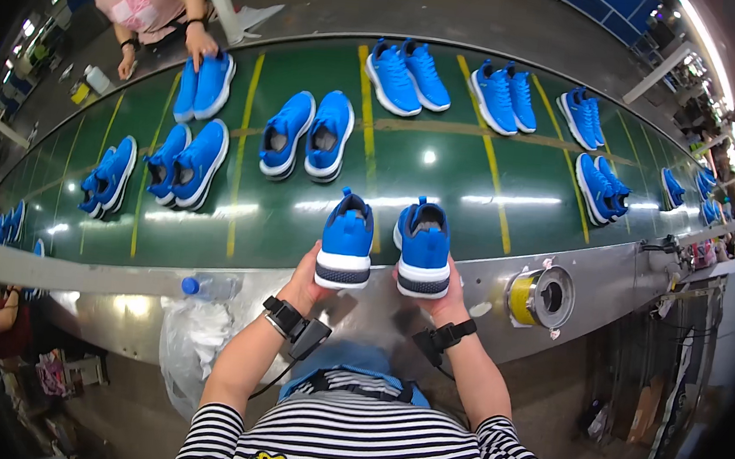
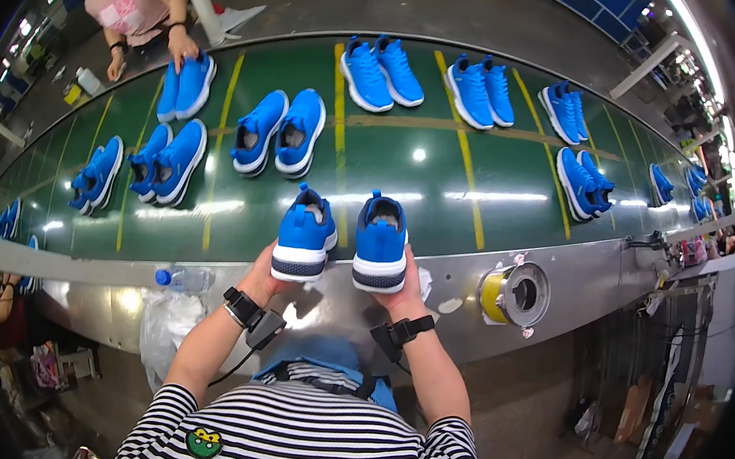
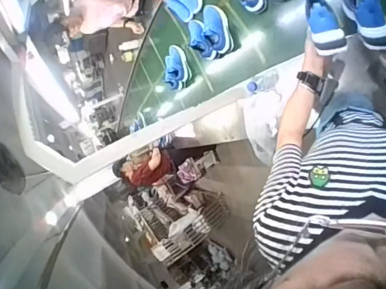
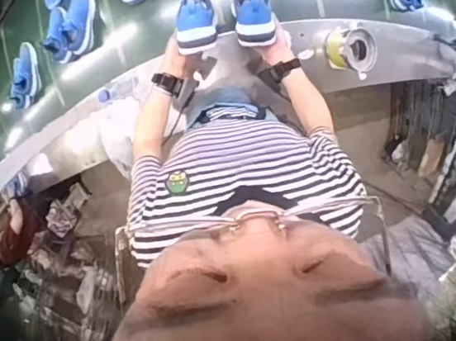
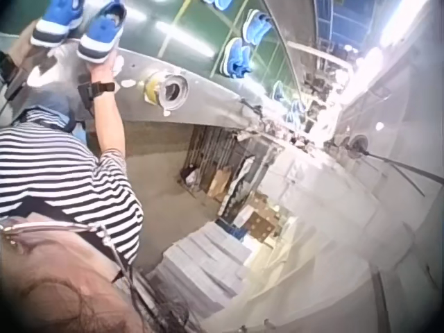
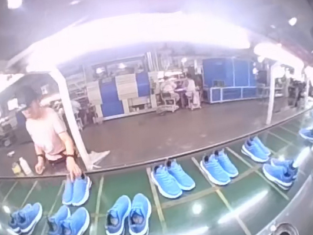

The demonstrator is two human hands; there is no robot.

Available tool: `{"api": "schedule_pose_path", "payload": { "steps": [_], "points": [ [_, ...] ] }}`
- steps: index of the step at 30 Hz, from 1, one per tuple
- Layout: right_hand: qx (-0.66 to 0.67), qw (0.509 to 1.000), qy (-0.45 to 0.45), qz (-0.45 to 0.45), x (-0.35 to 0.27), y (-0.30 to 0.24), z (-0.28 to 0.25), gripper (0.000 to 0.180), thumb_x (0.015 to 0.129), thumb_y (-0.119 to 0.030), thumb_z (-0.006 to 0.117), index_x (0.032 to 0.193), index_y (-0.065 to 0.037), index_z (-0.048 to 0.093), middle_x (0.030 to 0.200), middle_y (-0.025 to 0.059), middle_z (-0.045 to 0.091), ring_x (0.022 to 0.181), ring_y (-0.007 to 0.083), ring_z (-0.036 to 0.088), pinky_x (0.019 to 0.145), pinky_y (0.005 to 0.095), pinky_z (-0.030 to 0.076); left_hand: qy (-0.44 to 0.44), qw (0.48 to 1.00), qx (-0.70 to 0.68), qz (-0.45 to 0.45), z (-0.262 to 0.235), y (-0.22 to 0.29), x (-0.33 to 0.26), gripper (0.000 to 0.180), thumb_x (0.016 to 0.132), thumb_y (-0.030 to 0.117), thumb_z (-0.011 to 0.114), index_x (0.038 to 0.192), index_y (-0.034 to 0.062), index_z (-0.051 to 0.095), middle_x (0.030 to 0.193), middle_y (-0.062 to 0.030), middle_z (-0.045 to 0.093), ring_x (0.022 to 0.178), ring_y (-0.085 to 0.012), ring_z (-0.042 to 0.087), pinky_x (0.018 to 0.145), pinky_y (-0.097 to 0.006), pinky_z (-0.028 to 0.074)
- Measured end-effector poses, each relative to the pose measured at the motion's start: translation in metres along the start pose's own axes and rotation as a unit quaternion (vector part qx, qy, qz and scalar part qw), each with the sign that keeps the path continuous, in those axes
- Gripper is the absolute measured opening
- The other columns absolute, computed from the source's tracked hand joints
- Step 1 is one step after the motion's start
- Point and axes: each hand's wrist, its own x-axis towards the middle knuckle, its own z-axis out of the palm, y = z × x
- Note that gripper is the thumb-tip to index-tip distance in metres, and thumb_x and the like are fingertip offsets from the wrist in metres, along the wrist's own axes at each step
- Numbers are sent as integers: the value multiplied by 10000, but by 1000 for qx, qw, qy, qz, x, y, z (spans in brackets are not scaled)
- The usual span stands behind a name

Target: The person wipes the exterior of blue sneakers with a white cloth on a factory assembly line. They handle the shoes one by one, wiping the sides and soles, then placing them back on the conveyor belt. The person also handles a pair of shoes together, wiping them simultaneously.

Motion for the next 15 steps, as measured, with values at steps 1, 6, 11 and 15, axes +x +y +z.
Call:
{"api": "schedule_pose_path", "payload": {
  "steps": [1,6,11,15],
  "points": [
    [-9,1000,0,-1,6,-4,4,465,863,-430,379,1116,-62,507,1040,181,565,927,376,542,788,526,446,-28,1000,-4,8,-3,2,10,351,905,301,381,1129,63,509,1053,-133,587,941,-290,579,837,-431,476],
    [-195,974,-51,-102,38,-80,1,537,882,-469,377,1162,-19,463,1075,154,565,914,314,578,820,444,466,-117,986,114,44,38,-5,105,419,917,407,319,1169,115,483,1122,-125,559,1007,-276,555,890,-429,439],
    [-409,855,130,-290,61,-129,-41,525,890,-402,449,1249,-23,396,1173,86,502,1082,200,477,871,315,403,72,845,526,57,83,-33,127,647,864,525,380,1293,43,344,1301,-199,385,1227,-308,346,1008,-456,276],
    [-525,732,229,-369,61,-118,-57,544,857,-305,556,1262,8,371,1174,102,477,1055,161,449,895,293,349,88,451,832,311,59,17,106,646,727,297,643,1288,136,366,1304,-304,267,1182,-452,310,994,-455,275]
  ]
}}
